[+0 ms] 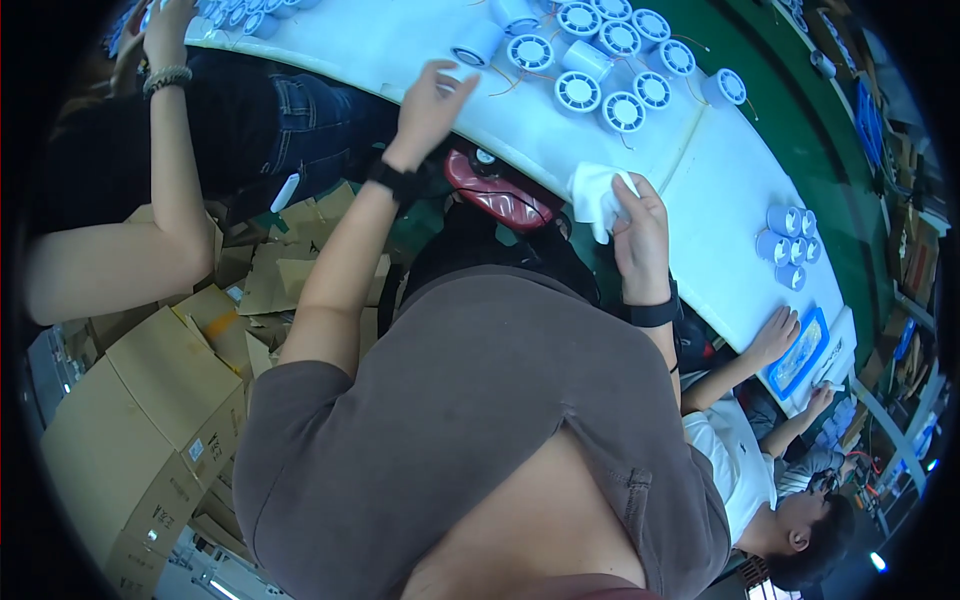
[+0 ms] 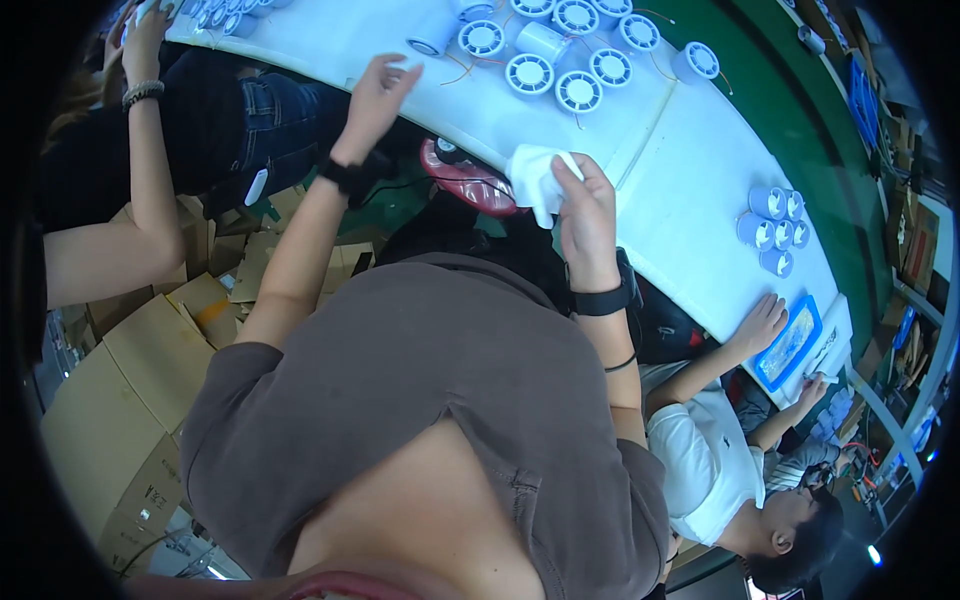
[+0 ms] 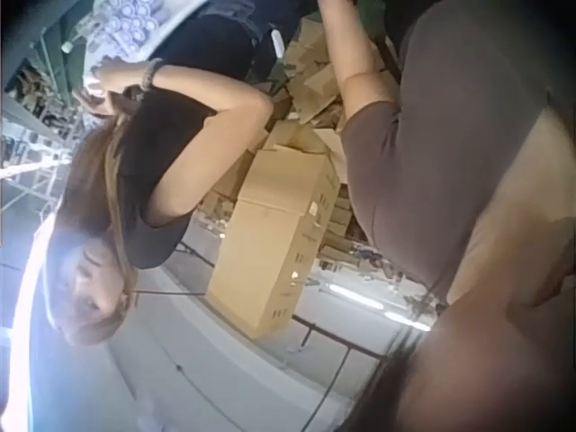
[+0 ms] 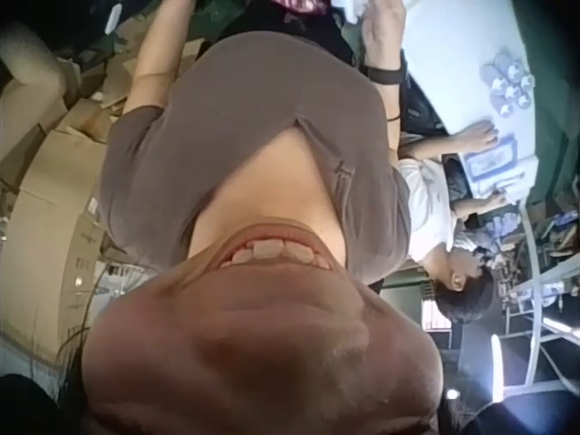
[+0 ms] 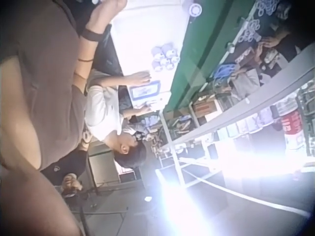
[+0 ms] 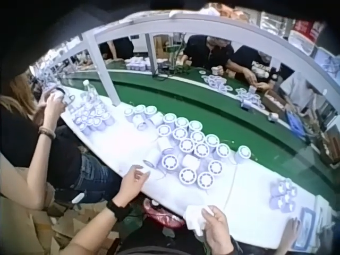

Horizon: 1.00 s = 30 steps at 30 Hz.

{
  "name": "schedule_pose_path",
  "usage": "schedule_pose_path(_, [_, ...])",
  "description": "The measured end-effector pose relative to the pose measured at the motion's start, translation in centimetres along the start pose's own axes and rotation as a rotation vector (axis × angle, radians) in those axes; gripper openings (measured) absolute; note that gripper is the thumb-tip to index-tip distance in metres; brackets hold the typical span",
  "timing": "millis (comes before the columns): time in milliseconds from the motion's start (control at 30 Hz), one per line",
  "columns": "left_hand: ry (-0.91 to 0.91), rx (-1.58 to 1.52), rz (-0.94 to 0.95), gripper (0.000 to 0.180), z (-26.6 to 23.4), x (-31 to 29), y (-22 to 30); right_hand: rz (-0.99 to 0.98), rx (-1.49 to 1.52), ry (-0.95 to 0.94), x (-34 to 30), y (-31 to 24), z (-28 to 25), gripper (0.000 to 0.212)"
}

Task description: The person wipes the exterior and interior of white fan housings with a cloth before placing them back on the table. They also pick up a bottle and place it on a shelf before continuing to wipe more fan housings.

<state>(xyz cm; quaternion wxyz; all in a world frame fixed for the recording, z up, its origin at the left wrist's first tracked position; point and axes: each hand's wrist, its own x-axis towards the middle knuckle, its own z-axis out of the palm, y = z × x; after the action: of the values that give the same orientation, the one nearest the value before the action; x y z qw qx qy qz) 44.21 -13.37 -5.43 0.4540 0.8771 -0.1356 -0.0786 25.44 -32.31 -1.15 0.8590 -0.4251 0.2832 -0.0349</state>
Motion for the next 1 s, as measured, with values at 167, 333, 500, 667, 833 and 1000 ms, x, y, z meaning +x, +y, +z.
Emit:
schedule_pose_path(167, [0.12, 0.22, -0.116, 0.072, 1.0, 6.0, -3.5, -0.013, 0.09, 0.066, -0.1, 0.8, 0.2, 0.016])
schedule_pose_path(333, [-0.099, 0.277, -0.168, 0.076, 2.7, 7.7, -3.7, -0.066, 0.179, 0.174, 0.3, 0.7, 1.1, 0.016])
schedule_pose_path(500, [0.0, -0.572, -0.313, 0.059, 1.7, 4.2, -2.4, -0.112, 0.217, 0.238, 0.7, 0.5, 0.6, 0.016])
schedule_pose_path(667, [-0.145, -0.76, -0.319, 0.048, -0.4, -0.8, 0.3, -0.385, -0.146, 0.326, 1.9, 0.3, 1.5, 0.014])
schedule_pose_path(833, [-0.266, -0.688, -0.331, 0.043, 2.2, -3.9, 0.6, -1.132, -1.186, -0.209, 2.6, 1.1, 5.4, 0.026])
schedule_pose_path(1000, [-0.106, -0.389, 0.036, 0.041, 3.7, -4.9, 2.2, -1.151, -1.434, -0.26, 3.6, 1.8, 6.3, 0.031])
